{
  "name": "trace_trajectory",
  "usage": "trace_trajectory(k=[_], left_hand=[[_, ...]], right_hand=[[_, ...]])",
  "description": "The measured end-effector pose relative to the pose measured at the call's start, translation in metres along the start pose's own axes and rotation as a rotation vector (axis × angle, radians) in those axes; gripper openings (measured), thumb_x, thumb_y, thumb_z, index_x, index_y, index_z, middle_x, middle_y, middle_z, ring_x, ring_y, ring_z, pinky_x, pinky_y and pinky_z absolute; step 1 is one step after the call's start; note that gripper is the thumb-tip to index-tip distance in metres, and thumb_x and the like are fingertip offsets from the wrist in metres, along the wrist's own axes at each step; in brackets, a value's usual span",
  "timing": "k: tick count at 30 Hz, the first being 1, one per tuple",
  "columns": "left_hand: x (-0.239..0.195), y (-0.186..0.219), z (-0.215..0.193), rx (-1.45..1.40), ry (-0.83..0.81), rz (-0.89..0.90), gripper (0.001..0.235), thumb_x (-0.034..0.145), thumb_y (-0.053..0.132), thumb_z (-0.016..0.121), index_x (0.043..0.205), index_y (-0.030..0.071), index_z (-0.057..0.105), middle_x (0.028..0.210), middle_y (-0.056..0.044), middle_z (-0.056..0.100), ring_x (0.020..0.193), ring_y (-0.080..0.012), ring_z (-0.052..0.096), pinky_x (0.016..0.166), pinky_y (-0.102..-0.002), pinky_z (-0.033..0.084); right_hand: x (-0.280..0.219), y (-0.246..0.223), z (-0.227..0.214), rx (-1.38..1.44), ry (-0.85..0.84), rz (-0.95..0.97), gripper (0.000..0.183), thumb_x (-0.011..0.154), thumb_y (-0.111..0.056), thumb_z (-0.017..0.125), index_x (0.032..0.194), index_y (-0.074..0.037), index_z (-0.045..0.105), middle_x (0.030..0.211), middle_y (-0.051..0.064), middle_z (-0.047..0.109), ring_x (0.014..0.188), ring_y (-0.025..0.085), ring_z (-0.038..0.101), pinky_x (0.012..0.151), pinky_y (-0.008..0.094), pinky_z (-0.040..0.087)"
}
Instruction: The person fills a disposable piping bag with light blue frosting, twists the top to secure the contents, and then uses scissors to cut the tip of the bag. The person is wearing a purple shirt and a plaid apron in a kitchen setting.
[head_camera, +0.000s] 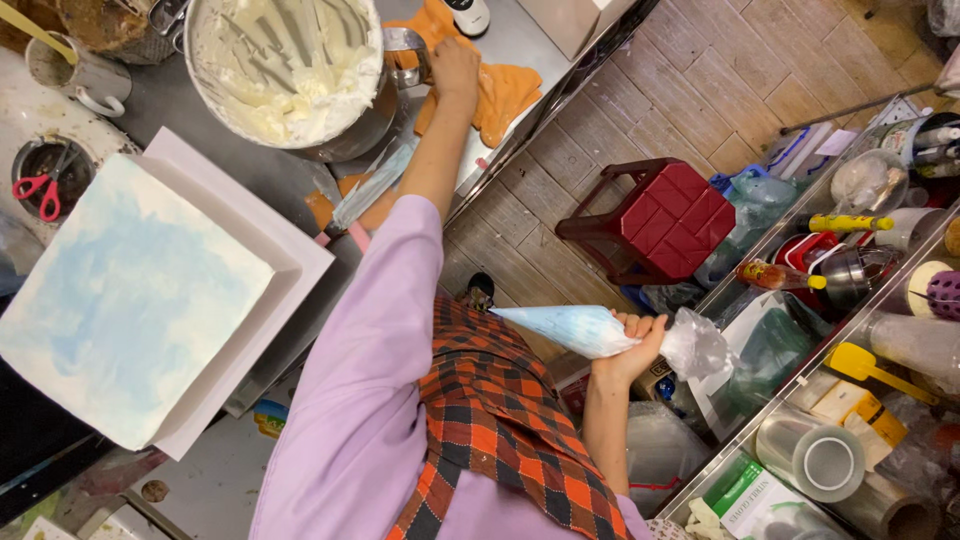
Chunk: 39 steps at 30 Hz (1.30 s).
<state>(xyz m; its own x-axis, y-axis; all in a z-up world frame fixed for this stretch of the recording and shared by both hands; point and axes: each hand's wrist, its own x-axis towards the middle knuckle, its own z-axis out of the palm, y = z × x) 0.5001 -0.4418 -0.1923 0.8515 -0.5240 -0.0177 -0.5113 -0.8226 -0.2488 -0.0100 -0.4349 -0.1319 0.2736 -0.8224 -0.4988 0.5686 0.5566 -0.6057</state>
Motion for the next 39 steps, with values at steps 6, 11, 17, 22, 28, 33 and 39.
trace_trajectory(k=[6, 11, 17, 22, 28, 33, 39], left_hand=[[-0.002, -0.008, -0.046, -0.449, 0.561, 0.199, 0.029, 0.09, 0.01, 0.064, 0.117, 0.007, 0.056, 0.105, -0.012, 0.066, 0.1, -0.0304, 0.062, 0.083, -0.037, 0.055], [-0.055, -0.027, -0.132, -0.943, 0.598, 0.417, 0.031, 0.09, 0.034, 0.077, 0.1, 0.006, 0.067, 0.084, -0.016, 0.068, 0.085, -0.0355, 0.063, 0.073, -0.045, 0.05], [-0.211, -0.045, -0.217, -1.444, -0.437, 0.28, 0.038, 0.099, 0.037, 0.059, 0.121, 0.01, 0.075, 0.089, -0.017, 0.071, 0.078, -0.0239, 0.067, 0.073, -0.039, 0.052], [-0.308, -0.071, -0.232, -1.18, 0.093, 0.985, 0.052, 0.086, 0.049, 0.079, 0.122, 0.013, 0.071, 0.14, -0.012, 0.063, 0.129, -0.0315, 0.059, 0.111, -0.048, 0.043], [-0.31, -0.085, -0.229, -1.078, 0.156, 0.723, 0.085, 0.079, 0.059, 0.081, 0.143, 0.012, 0.052, 0.14, -0.01, 0.062, 0.127, -0.0329, 0.058, 0.108, -0.043, 0.044], [-0.323, -0.083, -0.226, -0.931, 0.205, 0.743, 0.109, 0.075, 0.07, 0.076, 0.154, 0.006, 0.036, 0.126, -0.015, 0.065, 0.106, -0.031, 0.066, 0.093, -0.044, 0.051], [-0.334, -0.06, -0.203, -0.975, -0.021, 0.676, 0.1, 0.086, 0.064, 0.07, 0.156, 0.004, 0.032, 0.112, -0.018, 0.07, 0.092, -0.0367, 0.072, 0.077, -0.043, 0.058]], right_hand=[[0.018, 0.014, 0.04, -0.038, -0.114, 0.079, 0.051, 0.111, -0.041, 0.044, 0.067, -0.019, 0.031, 0.059, -0.002, 0.032, 0.063, 0.015, 0.034, 0.084, 0.039, 0.045], [0.043, 0.008, 0.083, 0.0, -0.254, 0.045, 0.053, 0.112, -0.042, 0.045, 0.066, -0.019, 0.031, 0.058, -0.003, 0.03, 0.06, 0.014, 0.032, 0.079, 0.038, 0.043], [0.072, -0.024, 0.123, 0.136, -0.482, -0.098, 0.055, 0.113, -0.046, 0.043, 0.068, -0.019, 0.03, 0.06, -0.003, 0.028, 0.06, 0.014, 0.027, 0.063, 0.031, 0.034], [0.046, -0.013, 0.15, 0.14, -0.546, -0.067, 0.056, 0.114, -0.05, 0.039, 0.069, -0.018, 0.031, 0.058, -0.001, 0.03, 0.055, 0.013, 0.027, 0.06, 0.029, 0.032], [-0.006, 0.011, 0.184, 0.185, -0.571, 0.112, 0.057, 0.113, -0.051, 0.034, 0.068, -0.016, 0.032, 0.056, 0.0, 0.03, 0.055, 0.016, 0.03, 0.064, 0.03, 0.036], [-0.015, 0.004, 0.195, 0.105, -0.7, -0.002, 0.056, 0.113, -0.051, 0.028, 0.07, -0.015, 0.034, 0.055, 0.002, 0.033, 0.051, 0.019, 0.036, 0.069, 0.033, 0.042], [0.0, -0.013, 0.182, 0.077, -0.671, -0.014, 0.055, 0.113, -0.048, 0.026, 0.072, -0.014, 0.036, 0.056, 0.004, 0.035, 0.051, 0.022, 0.041, 0.07, 0.037, 0.045]])
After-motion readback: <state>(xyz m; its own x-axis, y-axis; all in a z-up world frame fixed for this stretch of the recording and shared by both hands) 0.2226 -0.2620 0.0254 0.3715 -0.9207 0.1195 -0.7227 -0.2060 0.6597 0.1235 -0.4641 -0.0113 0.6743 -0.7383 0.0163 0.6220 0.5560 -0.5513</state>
